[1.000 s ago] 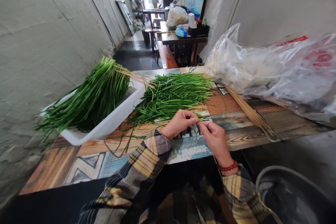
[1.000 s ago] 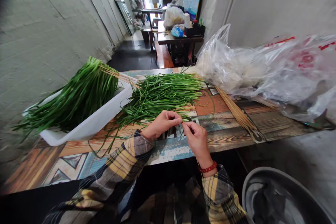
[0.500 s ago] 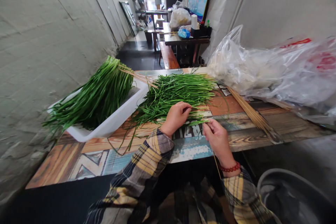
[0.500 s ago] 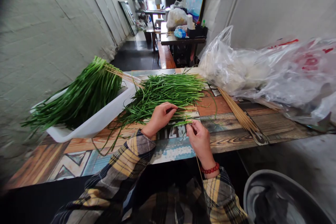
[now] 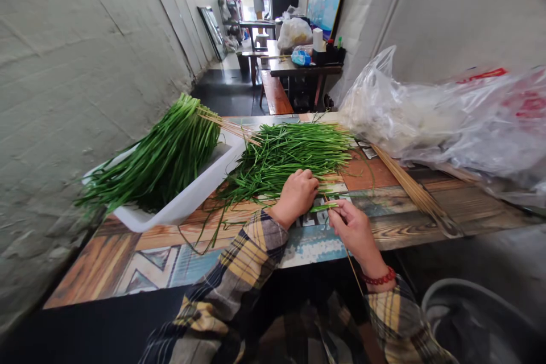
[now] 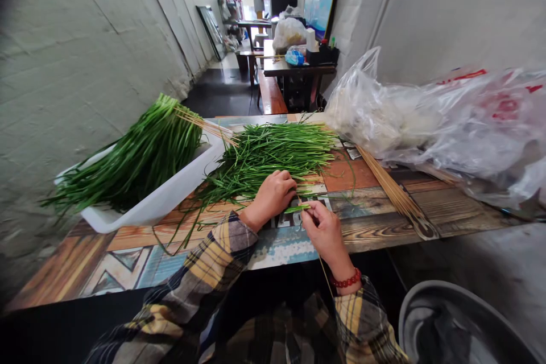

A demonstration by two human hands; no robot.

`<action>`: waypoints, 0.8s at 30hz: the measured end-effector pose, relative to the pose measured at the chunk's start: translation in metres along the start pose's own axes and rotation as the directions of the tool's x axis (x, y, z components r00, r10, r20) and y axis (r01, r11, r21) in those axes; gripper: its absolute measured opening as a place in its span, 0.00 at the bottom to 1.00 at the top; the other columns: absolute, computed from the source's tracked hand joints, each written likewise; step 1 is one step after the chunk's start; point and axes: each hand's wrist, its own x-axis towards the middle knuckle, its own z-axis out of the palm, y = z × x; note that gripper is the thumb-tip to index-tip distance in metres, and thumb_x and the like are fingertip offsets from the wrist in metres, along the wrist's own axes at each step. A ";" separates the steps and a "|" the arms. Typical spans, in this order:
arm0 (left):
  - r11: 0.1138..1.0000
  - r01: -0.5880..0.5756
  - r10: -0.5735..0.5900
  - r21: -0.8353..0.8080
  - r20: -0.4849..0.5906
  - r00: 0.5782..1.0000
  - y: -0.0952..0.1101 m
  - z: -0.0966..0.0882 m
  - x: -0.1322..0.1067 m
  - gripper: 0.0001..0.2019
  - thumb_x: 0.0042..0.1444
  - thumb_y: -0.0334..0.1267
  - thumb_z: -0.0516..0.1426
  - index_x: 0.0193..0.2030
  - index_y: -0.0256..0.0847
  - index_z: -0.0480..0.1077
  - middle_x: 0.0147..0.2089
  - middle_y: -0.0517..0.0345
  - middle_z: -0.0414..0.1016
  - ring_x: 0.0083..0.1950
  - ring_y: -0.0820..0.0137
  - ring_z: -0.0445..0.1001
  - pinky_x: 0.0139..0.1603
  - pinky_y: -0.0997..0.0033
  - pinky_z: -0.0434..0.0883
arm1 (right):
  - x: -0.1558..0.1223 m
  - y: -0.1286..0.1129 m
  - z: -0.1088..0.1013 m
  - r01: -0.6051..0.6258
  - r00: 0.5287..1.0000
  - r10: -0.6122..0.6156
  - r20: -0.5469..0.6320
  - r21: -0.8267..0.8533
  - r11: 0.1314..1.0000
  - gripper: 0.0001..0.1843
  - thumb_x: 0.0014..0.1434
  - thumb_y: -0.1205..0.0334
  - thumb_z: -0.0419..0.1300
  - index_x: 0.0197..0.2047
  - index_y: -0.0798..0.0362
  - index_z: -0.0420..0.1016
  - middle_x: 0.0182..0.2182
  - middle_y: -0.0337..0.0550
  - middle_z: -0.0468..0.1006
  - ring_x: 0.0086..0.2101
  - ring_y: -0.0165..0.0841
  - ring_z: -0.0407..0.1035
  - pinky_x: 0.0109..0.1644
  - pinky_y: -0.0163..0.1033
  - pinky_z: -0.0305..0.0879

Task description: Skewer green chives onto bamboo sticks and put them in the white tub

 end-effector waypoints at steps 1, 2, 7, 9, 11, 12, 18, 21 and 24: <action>1.000 0.022 -0.022 0.006 -0.011 1.000 0.000 0.000 0.000 0.10 0.60 0.36 0.52 0.34 0.39 0.74 0.38 0.51 0.69 0.41 0.64 0.65 0.44 0.64 0.65 | 0.000 0.000 0.000 0.000 1.000 0.000 -0.003 -0.003 1.000 0.10 0.60 0.57 0.55 0.40 0.53 0.73 0.19 0.34 0.70 0.17 0.26 0.61 0.22 0.31 0.57; 0.999 0.041 -0.040 0.011 -0.019 0.999 -0.001 0.000 -0.001 0.10 0.60 0.35 0.52 0.34 0.39 0.74 0.37 0.51 0.69 0.41 0.64 0.65 0.44 0.64 0.65 | 0.000 0.001 0.000 0.000 1.000 0.000 -0.004 -0.005 1.000 0.10 0.60 0.57 0.55 0.40 0.53 0.73 0.19 0.34 0.70 0.17 0.26 0.61 0.22 0.31 0.57; 0.997 0.074 -0.074 0.006 -0.043 0.996 -0.001 -0.003 -0.002 0.11 0.60 0.33 0.51 0.30 0.38 0.73 0.36 0.51 0.70 0.41 0.64 0.65 0.40 0.64 0.64 | 0.001 0.004 0.001 -0.009 1.000 0.010 -0.013 0.031 0.999 0.10 0.60 0.57 0.55 0.41 0.53 0.72 0.20 0.34 0.70 0.17 0.25 0.61 0.22 0.31 0.58; 0.994 0.089 -0.094 -0.056 -0.089 0.992 0.001 -0.006 -0.002 0.10 0.59 0.33 0.52 0.31 0.39 0.73 0.37 0.52 0.71 0.42 0.64 0.66 0.41 0.65 0.64 | 0.001 0.005 0.002 -0.019 0.999 0.021 -0.025 0.063 0.998 0.11 0.61 0.56 0.55 0.43 0.53 0.71 0.20 0.33 0.69 0.17 0.25 0.60 0.21 0.31 0.57; 0.982 0.088 -0.110 -0.167 -0.129 0.986 0.003 -0.007 -0.001 0.07 0.57 0.32 0.54 0.32 0.40 0.73 0.38 0.54 0.72 0.43 0.65 0.66 0.43 0.65 0.63 | 0.001 0.005 0.002 -0.032 0.998 0.036 -0.042 0.099 0.995 0.13 0.60 0.54 0.56 0.45 0.53 0.71 0.20 0.33 0.69 0.16 0.25 0.60 0.20 0.31 0.57; 0.968 0.075 -0.109 -0.240 -0.133 0.985 0.004 -0.006 -0.001 0.05 0.55 0.32 0.55 0.32 0.40 0.72 0.38 0.55 0.72 0.43 0.66 0.67 0.43 0.66 0.64 | 0.002 0.005 0.003 -0.038 0.998 0.044 -0.052 0.114 0.993 0.15 0.60 0.54 0.56 0.46 0.53 0.71 0.20 0.33 0.69 0.16 0.25 0.60 0.20 0.31 0.57; 0.716 0.014 -0.078 -0.698 -0.060 0.995 0.011 -0.002 0.000 0.05 0.56 0.31 0.53 0.34 0.36 0.71 0.30 0.60 0.72 0.31 0.74 0.67 0.34 0.76 0.65 | 0.002 0.004 0.003 -0.051 0.988 0.078 -0.136 0.193 0.980 0.18 0.61 0.52 0.56 0.49 0.53 0.71 0.19 0.34 0.67 0.16 0.26 0.58 0.19 0.32 0.55; 0.645 0.019 -0.086 -0.764 -0.048 0.995 0.013 -0.003 0.000 0.06 0.56 0.31 0.55 0.36 0.35 0.74 0.34 0.56 0.76 0.35 0.73 0.71 0.38 0.75 0.67 | 0.002 0.002 0.002 -0.060 0.985 0.091 -0.146 0.206 0.977 0.19 0.61 0.52 0.55 0.50 0.54 0.71 0.18 0.33 0.66 0.16 0.26 0.57 0.19 0.32 0.54; 0.599 0.035 -0.093 -0.800 -0.026 0.995 0.012 -0.005 0.000 0.07 0.55 0.32 0.56 0.35 0.34 0.76 0.35 0.54 0.78 0.37 0.72 0.73 0.41 0.74 0.68 | 0.002 0.001 0.002 -0.056 0.983 0.088 -0.159 0.198 0.979 0.18 0.60 0.53 0.55 0.50 0.54 0.72 0.17 0.33 0.65 0.16 0.26 0.56 0.19 0.32 0.53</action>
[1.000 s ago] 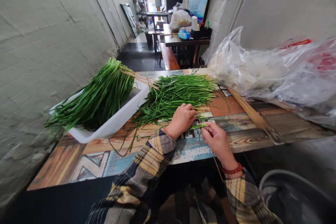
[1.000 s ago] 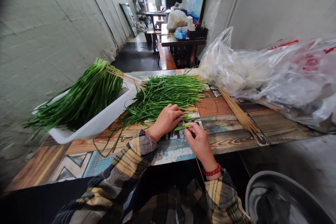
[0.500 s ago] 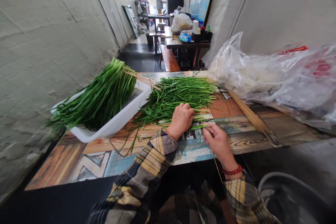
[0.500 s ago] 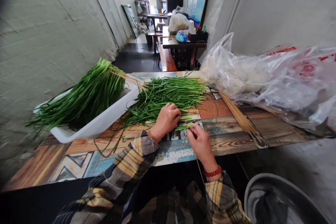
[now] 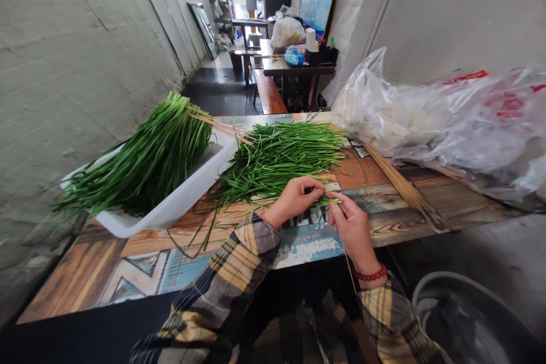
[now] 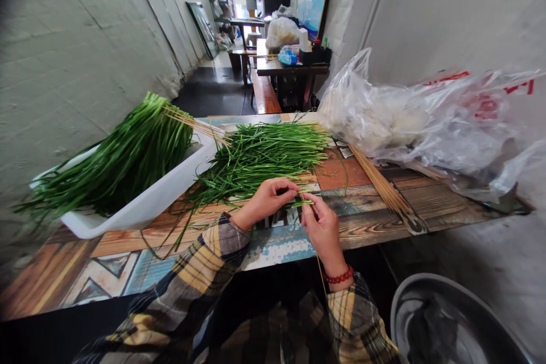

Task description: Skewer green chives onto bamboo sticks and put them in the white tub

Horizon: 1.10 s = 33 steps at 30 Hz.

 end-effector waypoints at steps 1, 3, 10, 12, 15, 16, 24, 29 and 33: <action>1.000 0.012 -0.012 -0.020 0.000 1.000 0.000 0.000 0.000 0.07 0.55 0.32 0.57 0.34 0.34 0.76 0.34 0.54 0.78 0.37 0.72 0.73 0.40 0.75 0.68 | 0.000 0.000 0.000 0.001 1.000 -0.001 0.001 -0.005 1.000 0.18 0.60 0.53 0.55 0.50 0.54 0.72 0.17 0.33 0.65 0.16 0.26 0.56 0.19 0.32 0.53; 0.998 0.037 -0.037 -0.047 -0.005 0.999 0.001 -0.001 0.000 0.07 0.55 0.33 0.57 0.33 0.33 0.76 0.33 0.54 0.77 0.35 0.72 0.73 0.38 0.75 0.68 | 0.000 0.000 0.000 0.004 1.000 -0.003 0.007 -0.014 1.000 0.18 0.60 0.54 0.55 0.50 0.54 0.72 0.18 0.33 0.66 0.16 0.26 0.56 0.19 0.32 0.54; 0.991 0.077 -0.079 -0.108 -0.017 0.997 0.002 -0.002 0.001 0.07 0.53 0.34 0.58 0.31 0.33 0.76 0.31 0.56 0.76 0.34 0.74 0.71 0.37 0.76 0.67 | 0.000 0.002 -0.001 0.009 0.999 -0.007 0.044 -0.043 0.999 0.19 0.60 0.54 0.55 0.51 0.53 0.73 0.17 0.33 0.66 0.16 0.26 0.57 0.19 0.32 0.55; 0.990 0.083 -0.086 -0.115 -0.016 0.996 0.003 -0.002 0.000 0.07 0.53 0.34 0.58 0.31 0.33 0.76 0.31 0.56 0.76 0.34 0.73 0.71 0.37 0.76 0.67 | 0.000 0.002 -0.001 0.012 0.998 -0.009 0.057 -0.049 0.999 0.19 0.60 0.54 0.55 0.51 0.53 0.74 0.17 0.33 0.67 0.15 0.26 0.58 0.20 0.33 0.55; 0.988 0.091 -0.093 -0.124 -0.014 0.996 0.004 -0.003 0.000 0.07 0.53 0.35 0.58 0.31 0.33 0.76 0.31 0.55 0.76 0.34 0.73 0.71 0.37 0.76 0.67 | 0.000 0.000 -0.002 0.013 0.997 -0.009 0.074 -0.050 0.999 0.20 0.61 0.54 0.55 0.52 0.53 0.74 0.17 0.33 0.66 0.15 0.26 0.58 0.20 0.32 0.56; 0.988 0.092 -0.095 -0.125 -0.014 0.995 0.004 -0.003 0.000 0.07 0.53 0.35 0.58 0.31 0.33 0.76 0.31 0.55 0.76 0.34 0.73 0.71 0.36 0.76 0.67 | 0.000 0.000 -0.002 0.016 0.997 -0.012 0.078 -0.051 0.999 0.20 0.61 0.55 0.55 0.53 0.53 0.74 0.16 0.33 0.66 0.15 0.26 0.58 0.20 0.32 0.56; 0.992 0.066 -0.068 -0.109 -0.019 0.997 0.004 -0.003 0.000 0.07 0.53 0.35 0.58 0.31 0.33 0.76 0.31 0.55 0.76 0.33 0.73 0.71 0.36 0.75 0.67 | 0.000 0.001 -0.002 0.024 0.997 -0.019 0.076 -0.054 0.998 0.20 0.61 0.55 0.55 0.52 0.54 0.74 0.16 0.33 0.66 0.16 0.26 0.58 0.20 0.32 0.56; 0.998 0.023 -0.025 -0.061 -0.036 0.999 0.003 -0.003 0.000 0.07 0.53 0.34 0.58 0.30 0.34 0.76 0.30 0.55 0.76 0.33 0.73 0.71 0.37 0.75 0.67 | 0.000 0.001 -0.001 0.020 0.997 -0.016 0.076 -0.049 0.999 0.20 0.61 0.56 0.55 0.52 0.54 0.74 0.16 0.33 0.66 0.16 0.26 0.58 0.20 0.32 0.55; 0.998 0.038 -0.039 -0.055 -0.031 0.999 0.004 -0.003 0.000 0.07 0.52 0.35 0.58 0.30 0.34 0.76 0.30 0.56 0.76 0.33 0.73 0.71 0.36 0.76 0.66 | 0.000 0.001 -0.001 0.016 0.997 -0.013 0.070 -0.044 0.999 0.19 0.61 0.55 0.55 0.52 0.54 0.74 0.16 0.33 0.66 0.16 0.26 0.57 0.19 0.32 0.55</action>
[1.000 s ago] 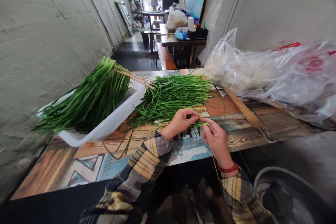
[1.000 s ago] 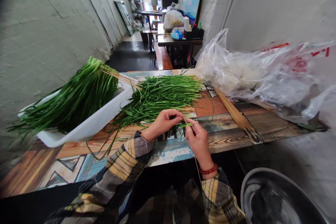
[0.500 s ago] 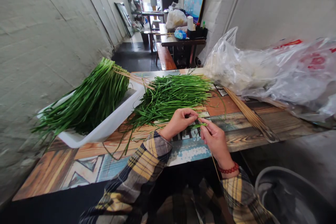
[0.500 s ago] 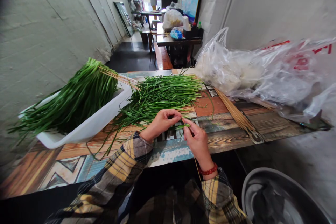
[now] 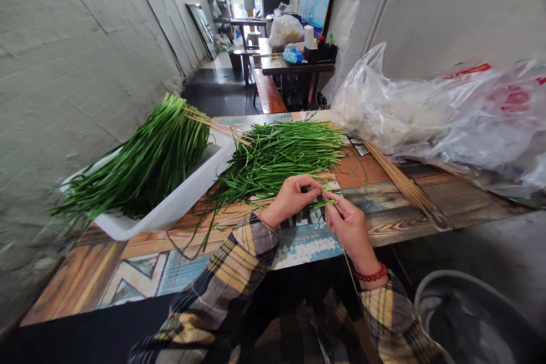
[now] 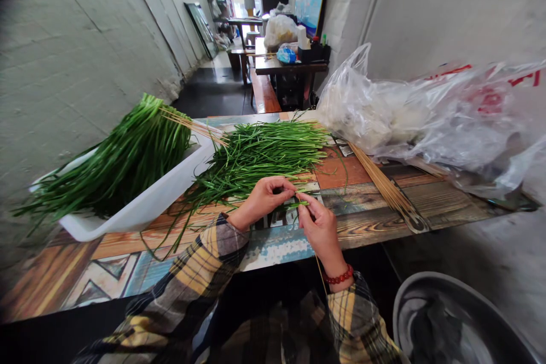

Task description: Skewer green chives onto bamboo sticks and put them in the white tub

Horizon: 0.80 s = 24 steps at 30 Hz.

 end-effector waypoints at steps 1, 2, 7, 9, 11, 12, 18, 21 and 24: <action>1.000 0.010 -0.010 -0.003 -0.004 1.000 0.000 0.000 0.000 0.07 0.53 0.35 0.58 0.30 0.34 0.76 0.30 0.56 0.76 0.33 0.73 0.70 0.36 0.76 0.66 | 0.000 0.000 0.000 0.003 1.000 -0.003 -0.002 -0.002 1.000 0.19 0.60 0.55 0.55 0.52 0.54 0.74 0.16 0.33 0.66 0.16 0.26 0.57 0.19 0.32 0.55; 1.000 0.019 -0.019 -0.008 -0.007 1.000 0.001 0.000 0.000 0.08 0.53 0.35 0.58 0.29 0.34 0.76 0.30 0.56 0.76 0.33 0.73 0.70 0.36 0.76 0.66 | 0.000 0.000 0.000 0.006 1.000 -0.006 -0.003 -0.003 1.000 0.19 0.60 0.55 0.55 0.52 0.54 0.74 0.16 0.33 0.66 0.16 0.26 0.57 0.19 0.32 0.55; 0.999 0.042 -0.041 -0.034 0.005 0.999 0.003 -0.001 -0.001 0.09 0.53 0.36 0.57 0.29 0.33 0.75 0.30 0.56 0.75 0.32 0.74 0.70 0.36 0.76 0.66 | -0.001 0.000 0.000 0.012 1.000 -0.012 -0.001 0.007 1.000 0.19 0.60 0.55 0.55 0.51 0.53 0.75 0.16 0.33 0.66 0.16 0.26 0.58 0.20 0.32 0.55; 0.998 0.040 -0.039 -0.039 0.010 0.999 0.002 -0.001 -0.001 0.08 0.53 0.36 0.57 0.29 0.33 0.75 0.30 0.56 0.75 0.32 0.74 0.70 0.35 0.76 0.65 | -0.001 0.000 0.000 0.006 1.000 -0.006 0.001 0.007 1.000 0.19 0.60 0.55 0.55 0.51 0.53 0.75 0.16 0.33 0.67 0.16 0.26 0.58 0.20 0.32 0.55; 0.998 0.036 -0.036 -0.045 0.005 0.999 0.002 -0.001 -0.001 0.08 0.53 0.35 0.58 0.29 0.33 0.75 0.29 0.56 0.75 0.32 0.74 0.70 0.35 0.77 0.65 | -0.001 -0.001 0.000 0.004 1.000 -0.004 0.004 0.003 1.000 0.19 0.60 0.55 0.55 0.51 0.53 0.75 0.16 0.33 0.67 0.16 0.26 0.58 0.20 0.32 0.55; 0.998 0.035 -0.035 -0.047 0.001 0.999 0.002 -0.001 -0.001 0.08 0.53 0.35 0.58 0.29 0.33 0.75 0.29 0.56 0.75 0.32 0.74 0.70 0.35 0.77 0.65 | -0.001 -0.001 -0.001 0.005 1.000 -0.005 0.005 0.001 1.000 0.19 0.60 0.55 0.55 0.51 0.53 0.75 0.16 0.33 0.67 0.16 0.26 0.58 0.20 0.32 0.56; 0.996 0.054 -0.054 -0.064 -0.001 0.999 0.002 -0.001 -0.001 0.08 0.53 0.35 0.58 0.29 0.33 0.75 0.30 0.57 0.75 0.32 0.74 0.70 0.35 0.77 0.66 | -0.001 -0.001 -0.001 0.016 1.000 -0.016 0.007 -0.002 1.000 0.20 0.60 0.56 0.55 0.52 0.53 0.74 0.16 0.33 0.66 0.16 0.26 0.58 0.20 0.32 0.56; 0.995 0.060 -0.060 -0.081 0.003 0.998 0.002 -0.001 -0.001 0.08 0.53 0.36 0.58 0.29 0.33 0.75 0.30 0.57 0.75 0.32 0.74 0.70 0.35 0.77 0.66 | -0.001 -0.001 -0.001 0.016 1.000 -0.016 0.011 0.010 1.000 0.20 0.60 0.56 0.55 0.53 0.53 0.74 0.16 0.33 0.66 0.16 0.26 0.57 0.20 0.32 0.56; 0.995 0.053 -0.053 -0.089 0.008 0.999 0.000 -0.001 -0.001 0.08 0.53 0.36 0.58 0.29 0.33 0.75 0.30 0.56 0.75 0.33 0.74 0.70 0.36 0.76 0.66 | -0.001 -0.002 -0.001 0.012 1.000 -0.012 0.010 0.014 1.000 0.20 0.60 0.56 0.55 0.53 0.53 0.74 0.16 0.33 0.66 0.16 0.26 0.57 0.20 0.32 0.56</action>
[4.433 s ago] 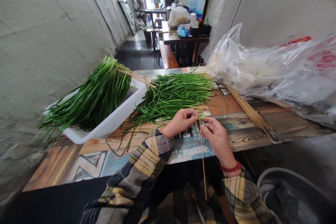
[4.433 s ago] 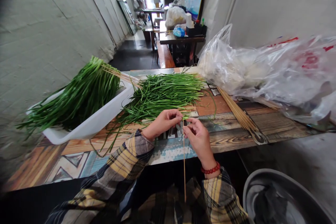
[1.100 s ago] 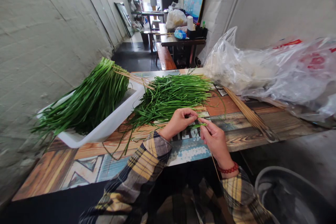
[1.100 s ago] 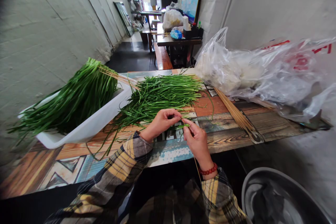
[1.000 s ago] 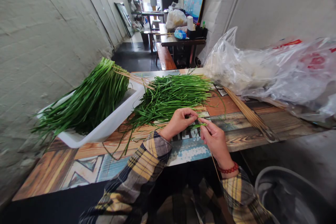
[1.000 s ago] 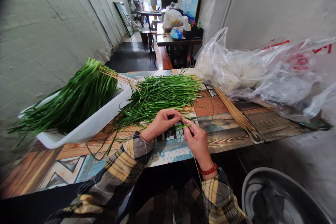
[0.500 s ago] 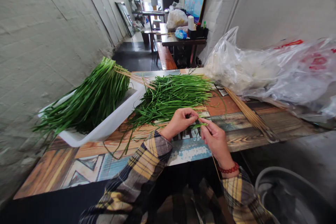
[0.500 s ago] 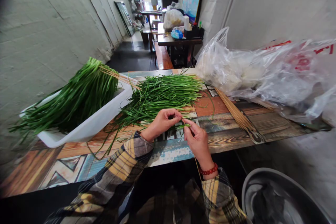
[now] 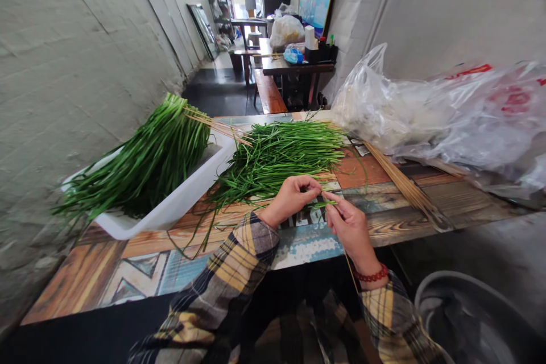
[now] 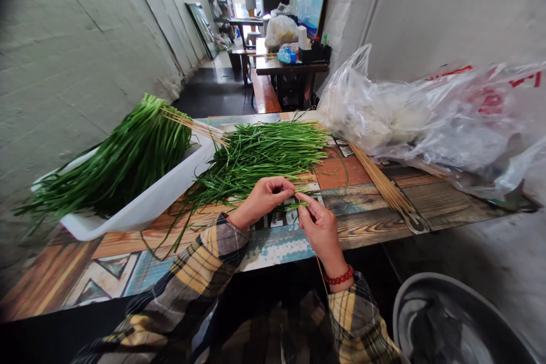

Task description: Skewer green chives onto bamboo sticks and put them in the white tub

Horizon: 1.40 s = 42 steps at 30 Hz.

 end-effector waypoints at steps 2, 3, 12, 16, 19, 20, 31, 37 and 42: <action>1.000 -0.004 0.004 0.004 0.003 1.000 -0.001 0.000 0.000 0.08 0.53 0.36 0.58 0.29 0.33 0.75 0.30 0.56 0.75 0.32 0.74 0.70 0.35 0.76 0.66 | 0.000 0.000 0.000 -0.002 1.000 0.002 -0.004 -0.004 1.000 0.20 0.60 0.56 0.55 0.53 0.53 0.74 0.16 0.33 0.66 0.16 0.26 0.58 0.20 0.32 0.56; 1.000 -0.007 0.007 0.007 0.006 1.000 -0.001 0.000 0.000 0.08 0.53 0.36 0.58 0.29 0.33 0.75 0.30 0.56 0.75 0.32 0.74 0.69 0.35 0.76 0.66 | 0.000 0.000 0.000 -0.001 1.000 0.001 -0.004 -0.005 1.000 0.20 0.60 0.56 0.55 0.52 0.54 0.74 0.16 0.33 0.66 0.16 0.26 0.58 0.20 0.32 0.56; 0.998 -0.031 0.031 0.049 0.005 1.000 -0.002 0.001 0.000 0.08 0.53 0.36 0.58 0.28 0.33 0.75 0.28 0.57 0.74 0.31 0.75 0.68 0.34 0.77 0.65 | 0.001 0.003 0.001 -0.013 1.000 0.013 -0.011 0.017 1.000 0.18 0.60 0.56 0.56 0.51 0.55 0.72 0.16 0.32 0.67 0.16 0.25 0.58 0.19 0.30 0.55; 0.998 -0.017 0.017 0.054 -0.003 1.000 -0.001 0.001 0.000 0.08 0.53 0.36 0.58 0.28 0.33 0.74 0.28 0.58 0.73 0.31 0.75 0.68 0.34 0.77 0.64 | 0.001 -0.002 0.001 -0.026 1.000 0.027 -0.014 0.016 1.000 0.24 0.60 0.56 0.56 0.58 0.54 0.64 0.17 0.31 0.68 0.15 0.25 0.57 0.19 0.31 0.56; 0.999 0.014 -0.014 0.042 0.003 1.000 0.000 0.002 0.000 0.08 0.53 0.36 0.57 0.29 0.32 0.74 0.28 0.58 0.74 0.31 0.75 0.68 0.34 0.77 0.64 | 0.001 -0.003 0.001 -0.020 1.000 0.020 -0.001 0.027 0.999 0.28 0.61 0.56 0.56 0.63 0.53 0.60 0.17 0.31 0.68 0.15 0.25 0.57 0.19 0.31 0.56; 0.999 0.020 -0.020 0.037 0.003 1.000 0.001 0.002 0.000 0.08 0.53 0.36 0.57 0.30 0.32 0.74 0.29 0.57 0.74 0.31 0.75 0.69 0.35 0.76 0.65 | 0.001 -0.002 0.001 -0.015 1.000 0.015 -0.005 0.032 0.999 0.28 0.61 0.56 0.56 0.63 0.53 0.60 0.17 0.31 0.68 0.15 0.25 0.57 0.19 0.31 0.56; 0.999 -0.014 0.013 0.041 0.036 0.999 -0.002 0.000 0.001 0.08 0.53 0.35 0.58 0.28 0.33 0.74 0.29 0.57 0.74 0.32 0.74 0.69 0.38 0.75 0.66 | 0.001 -0.005 0.001 0.040 0.999 -0.040 -0.003 -0.029 0.999 0.31 0.61 0.60 0.54 0.67 0.51 0.54 0.16 0.30 0.68 0.16 0.25 0.57 0.20 0.30 0.56; 0.998 -0.020 0.015 0.064 0.078 0.997 -0.001 -0.003 0.001 0.08 0.54 0.36 0.58 0.28 0.33 0.74 0.28 0.57 0.73 0.31 0.74 0.69 0.37 0.76 0.65 | 0.001 -0.004 0.001 0.059 0.998 -0.059 0.006 -0.027 0.998 0.30 0.61 0.60 0.54 0.66 0.51 0.56 0.17 0.30 0.68 0.16 0.25 0.59 0.21 0.30 0.57; 0.997 -0.023 0.016 0.077 0.092 0.996 0.000 -0.002 0.001 0.08 0.54 0.35 0.57 0.27 0.33 0.73 0.28 0.58 0.72 0.31 0.75 0.68 0.36 0.76 0.65 | 0.002 -0.003 0.000 0.062 0.998 -0.061 0.021 -0.024 0.998 0.28 0.61 0.60 0.54 0.65 0.52 0.58 0.17 0.31 0.68 0.16 0.26 0.60 0.20 0.31 0.57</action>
